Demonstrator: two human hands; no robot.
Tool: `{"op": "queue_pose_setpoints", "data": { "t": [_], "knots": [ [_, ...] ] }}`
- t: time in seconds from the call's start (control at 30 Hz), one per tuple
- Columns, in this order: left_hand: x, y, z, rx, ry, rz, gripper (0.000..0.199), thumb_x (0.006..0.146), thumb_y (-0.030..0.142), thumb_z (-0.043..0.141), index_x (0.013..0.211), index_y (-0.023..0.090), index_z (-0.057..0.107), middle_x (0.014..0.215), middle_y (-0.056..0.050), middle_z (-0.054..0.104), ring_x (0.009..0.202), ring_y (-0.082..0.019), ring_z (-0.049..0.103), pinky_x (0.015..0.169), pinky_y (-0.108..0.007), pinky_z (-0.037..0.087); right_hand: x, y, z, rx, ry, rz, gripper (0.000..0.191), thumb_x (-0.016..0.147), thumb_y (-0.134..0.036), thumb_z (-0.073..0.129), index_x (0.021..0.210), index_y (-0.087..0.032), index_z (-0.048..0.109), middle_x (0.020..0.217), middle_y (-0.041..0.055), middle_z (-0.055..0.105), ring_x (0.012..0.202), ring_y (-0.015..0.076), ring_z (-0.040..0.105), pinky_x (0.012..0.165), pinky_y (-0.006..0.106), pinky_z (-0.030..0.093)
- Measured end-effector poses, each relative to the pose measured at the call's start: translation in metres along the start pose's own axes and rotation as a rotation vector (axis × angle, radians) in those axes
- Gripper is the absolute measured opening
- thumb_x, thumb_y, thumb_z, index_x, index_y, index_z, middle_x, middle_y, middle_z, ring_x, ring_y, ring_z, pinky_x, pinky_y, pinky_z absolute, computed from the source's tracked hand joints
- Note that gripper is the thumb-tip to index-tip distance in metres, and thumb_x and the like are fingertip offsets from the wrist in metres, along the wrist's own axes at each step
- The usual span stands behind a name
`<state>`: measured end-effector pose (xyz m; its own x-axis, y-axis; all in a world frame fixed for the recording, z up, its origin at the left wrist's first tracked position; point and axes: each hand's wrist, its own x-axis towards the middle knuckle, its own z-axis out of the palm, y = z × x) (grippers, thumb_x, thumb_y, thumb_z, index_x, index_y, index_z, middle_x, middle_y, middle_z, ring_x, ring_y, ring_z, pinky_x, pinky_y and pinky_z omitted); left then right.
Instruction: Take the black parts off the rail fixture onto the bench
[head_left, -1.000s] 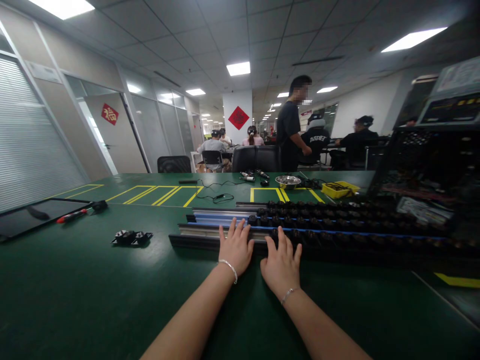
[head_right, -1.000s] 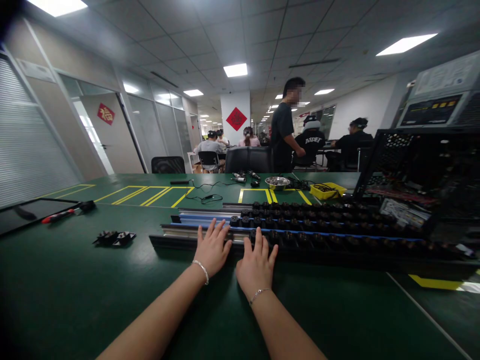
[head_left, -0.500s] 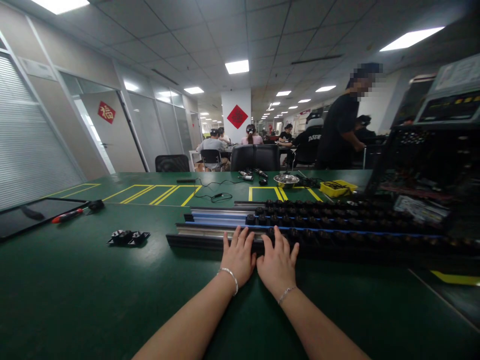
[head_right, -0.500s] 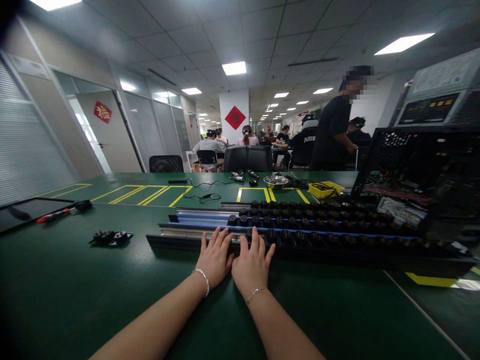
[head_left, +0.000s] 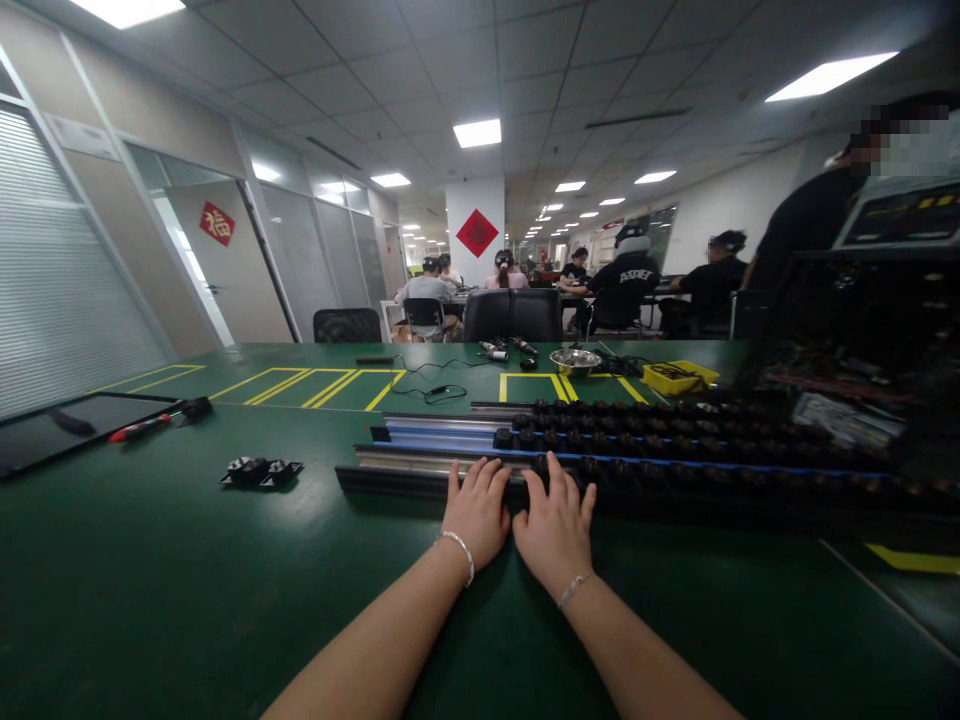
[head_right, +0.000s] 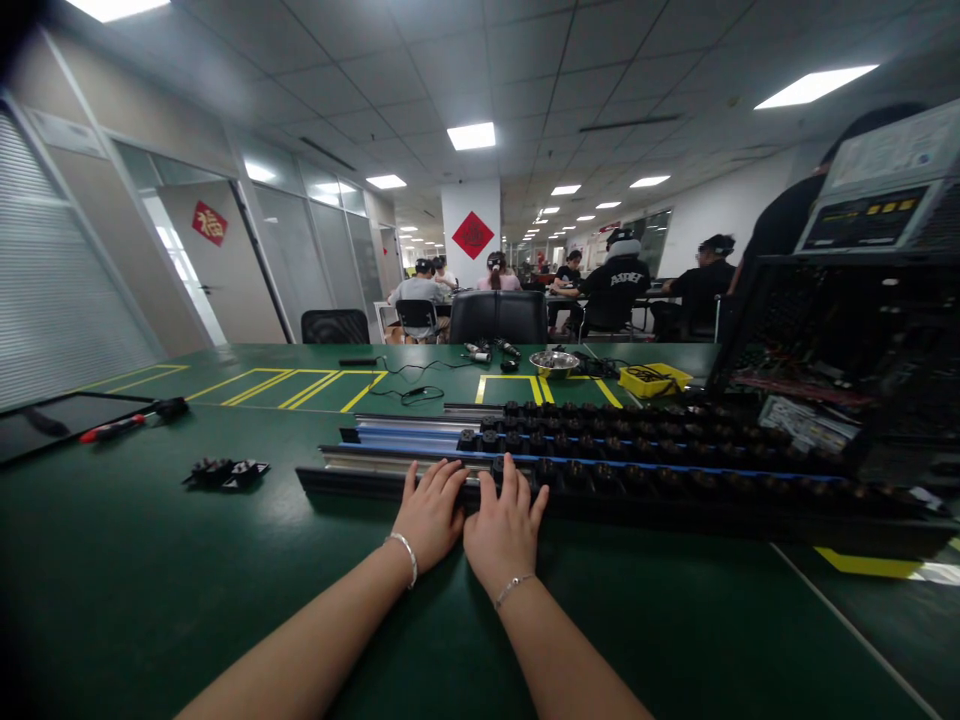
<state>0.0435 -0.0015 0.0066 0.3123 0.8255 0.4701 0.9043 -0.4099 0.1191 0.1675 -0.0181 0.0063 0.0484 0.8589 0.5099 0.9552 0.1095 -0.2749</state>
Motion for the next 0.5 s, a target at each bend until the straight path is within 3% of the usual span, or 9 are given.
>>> {"op": "queue_pose_setpoints", "data": {
  "t": [0.5],
  "knots": [
    [0.0004,0.0004,-0.0012,0.01,-0.013,0.003,0.052,0.076,0.021,0.049,0.128,0.024,0.043,0.135,-0.005,0.047,0.128,-0.022,0.034,0.111,-0.053,0.01,-0.0003,-0.0004,-0.001,0.0,-0.029,-0.03,0.046,0.072,-0.017,0.046,0.116,-0.024,0.053,0.145,0.0084,0.03,0.128,0.0271,0.029,0.105,0.058,0.004]
  ]
}}
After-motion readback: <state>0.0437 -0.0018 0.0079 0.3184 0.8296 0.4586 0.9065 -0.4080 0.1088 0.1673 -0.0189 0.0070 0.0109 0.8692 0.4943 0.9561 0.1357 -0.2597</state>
